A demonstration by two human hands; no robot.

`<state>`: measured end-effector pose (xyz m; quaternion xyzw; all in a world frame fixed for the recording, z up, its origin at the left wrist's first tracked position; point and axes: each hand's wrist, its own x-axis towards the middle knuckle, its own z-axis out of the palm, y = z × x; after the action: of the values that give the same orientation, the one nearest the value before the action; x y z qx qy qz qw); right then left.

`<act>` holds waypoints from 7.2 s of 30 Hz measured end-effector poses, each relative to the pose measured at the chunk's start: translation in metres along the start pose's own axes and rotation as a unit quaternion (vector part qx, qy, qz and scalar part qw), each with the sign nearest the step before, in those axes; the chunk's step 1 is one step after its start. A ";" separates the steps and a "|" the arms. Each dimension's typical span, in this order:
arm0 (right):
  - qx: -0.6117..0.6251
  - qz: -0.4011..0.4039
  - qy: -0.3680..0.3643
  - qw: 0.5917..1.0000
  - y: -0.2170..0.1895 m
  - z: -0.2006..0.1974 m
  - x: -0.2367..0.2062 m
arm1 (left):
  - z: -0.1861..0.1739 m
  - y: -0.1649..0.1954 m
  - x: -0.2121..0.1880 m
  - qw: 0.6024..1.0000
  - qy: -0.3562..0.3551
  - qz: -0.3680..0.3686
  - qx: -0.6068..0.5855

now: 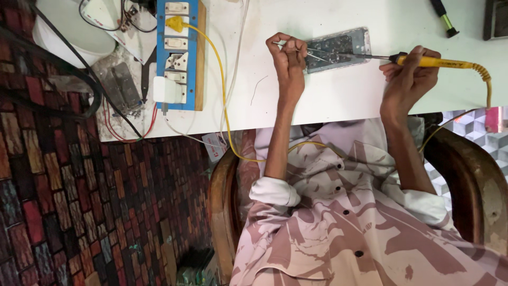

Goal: The person sits at a repair workbench holding a phone with one hand while using a yellow soldering iron with the other hand to work on the phone's exposed internal board, repeatedly applying the iron tip to different spots on the device.

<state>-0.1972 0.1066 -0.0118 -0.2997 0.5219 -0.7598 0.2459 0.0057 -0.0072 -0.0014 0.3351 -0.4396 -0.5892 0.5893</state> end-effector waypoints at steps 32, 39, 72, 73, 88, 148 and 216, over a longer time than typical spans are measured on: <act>0.039 -0.009 0.037 0.999 0.005 -0.008 -0.003 | 0.002 0.000 -0.003 1.000 -0.016 0.015 -0.006; 0.015 0.019 0.083 0.996 -0.003 0.000 -0.006 | 0.002 0.000 -0.005 1.000 -0.004 0.005 -0.014; -0.050 -0.035 0.063 0.996 -0.026 0.021 -0.022 | -0.005 0.020 0.000 0.992 0.091 0.055 -0.067; -0.062 -0.038 0.064 0.995 -0.026 0.020 -0.022 | -0.006 0.021 0.002 0.995 0.078 0.056 -0.029; -0.144 -0.094 0.092 0.981 -0.002 -0.001 -0.015 | -0.007 0.018 0.000 0.997 0.045 0.056 0.014; -0.169 -0.138 0.125 0.968 0.004 -0.010 -0.006 | -0.003 0.023 -0.005 0.988 -0.074 0.095 0.095; 0.042 0.006 0.065 0.997 -0.015 0.007 -0.018 | 0.010 0.003 0.018 0.975 0.152 0.076 -0.141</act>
<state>-0.1805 0.1190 0.0010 -0.2364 0.5063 -0.7974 0.2280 -0.0039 -0.0232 0.0076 0.3001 -0.2817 -0.5403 0.7339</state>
